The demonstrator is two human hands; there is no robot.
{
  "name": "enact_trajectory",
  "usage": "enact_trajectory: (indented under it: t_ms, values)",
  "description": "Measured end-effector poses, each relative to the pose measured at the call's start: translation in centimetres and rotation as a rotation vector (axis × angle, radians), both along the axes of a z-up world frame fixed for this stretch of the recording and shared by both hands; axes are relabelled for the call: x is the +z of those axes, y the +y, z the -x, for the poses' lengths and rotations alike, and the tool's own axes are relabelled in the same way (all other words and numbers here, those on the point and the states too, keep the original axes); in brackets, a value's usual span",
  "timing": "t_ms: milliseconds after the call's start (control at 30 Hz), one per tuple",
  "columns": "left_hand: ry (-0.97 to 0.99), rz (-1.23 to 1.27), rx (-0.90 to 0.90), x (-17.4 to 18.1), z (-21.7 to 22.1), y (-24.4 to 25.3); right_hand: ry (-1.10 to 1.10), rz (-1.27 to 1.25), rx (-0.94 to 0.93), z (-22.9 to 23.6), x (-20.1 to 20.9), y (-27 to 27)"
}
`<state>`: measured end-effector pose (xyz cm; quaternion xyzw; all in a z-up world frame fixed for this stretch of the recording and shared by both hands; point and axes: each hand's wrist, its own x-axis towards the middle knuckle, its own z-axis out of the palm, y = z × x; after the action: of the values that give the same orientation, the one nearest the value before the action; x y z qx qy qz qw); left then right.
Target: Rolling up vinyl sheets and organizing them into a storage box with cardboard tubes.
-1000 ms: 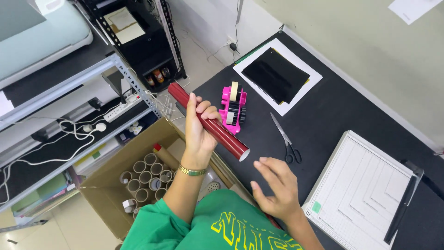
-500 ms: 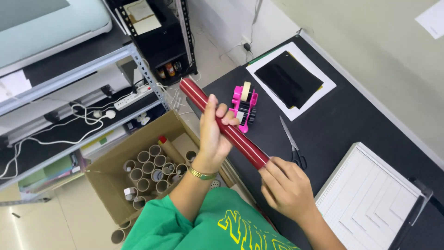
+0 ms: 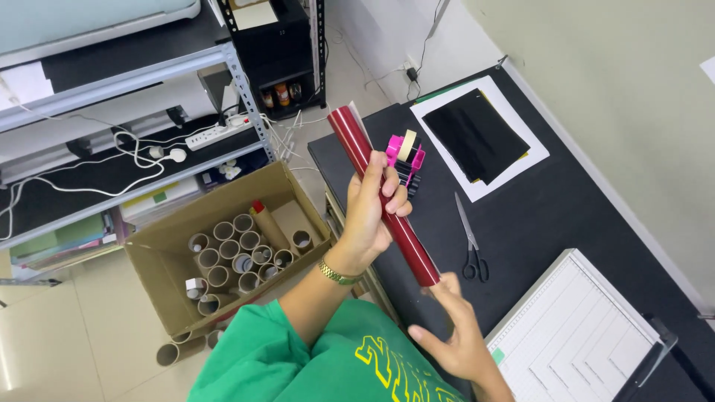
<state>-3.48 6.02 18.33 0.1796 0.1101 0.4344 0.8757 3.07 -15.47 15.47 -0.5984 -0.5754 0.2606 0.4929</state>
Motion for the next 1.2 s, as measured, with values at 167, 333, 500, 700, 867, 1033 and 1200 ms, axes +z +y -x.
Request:
enact_trajectory:
  t_ms: [167, 333, 500, 700, 867, 1033, 1200]
  values:
    - [-0.126, 0.036, -0.177, -1.2, -0.7, 0.5, 1.180, -0.150, 0.326, 1.7, -1.8, 0.5]
    - [-0.418, 0.004, -0.373, -2.6, -2.4, 0.8, 1.697, -0.272, 0.500, 3.4, -5.2, 0.3]
    - [-0.570, 0.032, -0.437, -2.8, -3.9, 1.2, 1.777, -0.353, 0.590, 3.4, -6.6, -0.2]
    - [-0.023, 0.021, -0.131, -2.1, -3.1, 1.0, 0.927, -0.200, -0.028, 3.5, -4.0, 1.3]
    - [0.121, 0.000, -0.074, -0.6, -2.2, 0.1, -0.391, 0.066, -0.378, 2.7, -4.6, 0.8]
    - [0.091, -0.018, -0.078, -0.2, -2.0, -0.5, -0.648, 0.024, -0.403, 2.8, -3.4, -0.1]
    - [0.011, 0.042, -0.212, -0.7, -1.9, -0.3, 0.727, -0.165, -0.017, 1.9, -9.0, -3.5]
